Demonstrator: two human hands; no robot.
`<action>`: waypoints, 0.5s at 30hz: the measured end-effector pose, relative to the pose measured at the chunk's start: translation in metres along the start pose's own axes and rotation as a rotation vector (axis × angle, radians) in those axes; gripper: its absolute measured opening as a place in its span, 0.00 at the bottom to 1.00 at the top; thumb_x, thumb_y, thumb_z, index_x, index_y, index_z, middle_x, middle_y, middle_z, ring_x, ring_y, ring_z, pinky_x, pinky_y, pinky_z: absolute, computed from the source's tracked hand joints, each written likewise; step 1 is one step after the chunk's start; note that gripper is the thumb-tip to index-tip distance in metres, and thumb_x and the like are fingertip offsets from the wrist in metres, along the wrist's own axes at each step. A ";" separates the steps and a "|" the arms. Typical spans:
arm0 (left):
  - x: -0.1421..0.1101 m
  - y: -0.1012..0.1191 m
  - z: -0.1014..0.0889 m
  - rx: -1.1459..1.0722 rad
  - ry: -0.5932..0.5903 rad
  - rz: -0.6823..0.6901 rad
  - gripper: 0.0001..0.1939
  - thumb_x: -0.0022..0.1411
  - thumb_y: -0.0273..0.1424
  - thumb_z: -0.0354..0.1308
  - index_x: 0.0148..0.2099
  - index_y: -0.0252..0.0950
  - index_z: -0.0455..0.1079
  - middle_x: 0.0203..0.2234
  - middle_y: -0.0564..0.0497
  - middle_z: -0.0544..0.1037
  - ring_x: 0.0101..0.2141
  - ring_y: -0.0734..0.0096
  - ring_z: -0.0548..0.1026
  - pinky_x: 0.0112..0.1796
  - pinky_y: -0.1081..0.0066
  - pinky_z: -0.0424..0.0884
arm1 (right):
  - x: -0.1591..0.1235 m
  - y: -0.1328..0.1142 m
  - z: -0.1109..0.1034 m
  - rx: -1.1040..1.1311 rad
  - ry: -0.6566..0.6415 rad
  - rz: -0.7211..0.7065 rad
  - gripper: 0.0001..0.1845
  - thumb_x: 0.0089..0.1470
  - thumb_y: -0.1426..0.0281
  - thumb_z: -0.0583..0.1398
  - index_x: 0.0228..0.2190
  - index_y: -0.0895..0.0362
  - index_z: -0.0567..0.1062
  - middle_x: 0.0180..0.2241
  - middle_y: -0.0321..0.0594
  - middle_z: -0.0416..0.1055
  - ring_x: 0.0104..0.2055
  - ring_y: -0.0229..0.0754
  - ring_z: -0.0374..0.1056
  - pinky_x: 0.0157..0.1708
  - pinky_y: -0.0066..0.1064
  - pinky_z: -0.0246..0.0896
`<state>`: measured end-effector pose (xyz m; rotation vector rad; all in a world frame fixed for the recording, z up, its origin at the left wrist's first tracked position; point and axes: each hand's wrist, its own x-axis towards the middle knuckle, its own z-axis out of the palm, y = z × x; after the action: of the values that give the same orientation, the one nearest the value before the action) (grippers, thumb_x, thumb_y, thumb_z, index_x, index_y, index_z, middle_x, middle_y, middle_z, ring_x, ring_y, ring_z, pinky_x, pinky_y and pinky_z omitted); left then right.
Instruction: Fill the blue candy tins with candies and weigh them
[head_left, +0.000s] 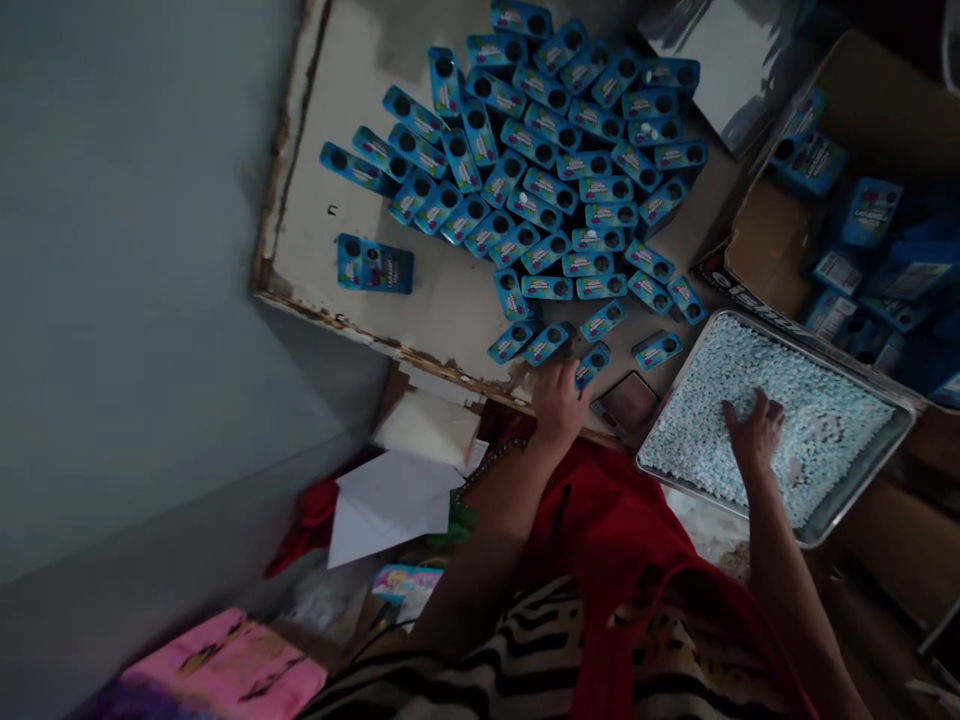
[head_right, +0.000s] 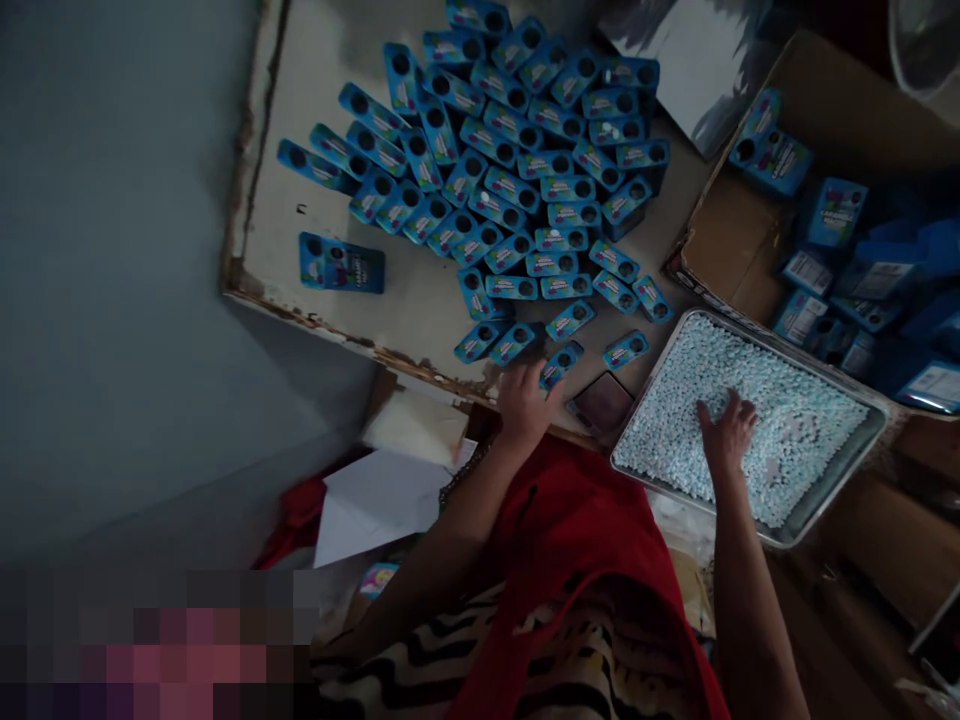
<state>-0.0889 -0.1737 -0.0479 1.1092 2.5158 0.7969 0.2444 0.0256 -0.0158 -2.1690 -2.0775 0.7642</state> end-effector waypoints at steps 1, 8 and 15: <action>0.005 0.003 -0.004 0.005 -0.010 -0.004 0.20 0.69 0.41 0.70 0.57 0.35 0.80 0.45 0.35 0.83 0.48 0.43 0.83 0.52 0.51 0.78 | -0.001 -0.001 0.006 0.097 -0.037 0.034 0.41 0.45 0.38 0.67 0.47 0.58 0.80 0.53 0.63 0.73 0.59 0.72 0.67 0.63 0.69 0.61; 0.011 0.069 -0.051 -0.176 -0.202 0.312 0.16 0.71 0.38 0.68 0.57 0.39 0.80 0.46 0.42 0.82 0.49 0.53 0.81 0.53 0.58 0.78 | -0.007 0.002 -0.026 0.640 -0.261 0.224 0.25 0.40 0.43 0.67 0.30 0.48 0.70 0.29 0.37 0.67 0.34 0.48 0.66 0.37 0.42 0.67; 0.004 0.161 0.015 -0.115 -0.430 0.514 0.18 0.64 0.31 0.71 0.56 0.39 0.81 0.45 0.42 0.83 0.50 0.49 0.80 0.56 0.55 0.77 | -0.041 -0.045 -0.074 1.684 -0.263 0.286 0.24 0.53 0.47 0.73 0.28 0.49 0.71 0.28 0.33 0.57 0.29 0.41 0.54 0.29 0.34 0.59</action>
<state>0.0104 -0.0761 0.0346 1.7051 1.8324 0.7096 0.2309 0.0132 0.0784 -1.2373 -0.4174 1.8529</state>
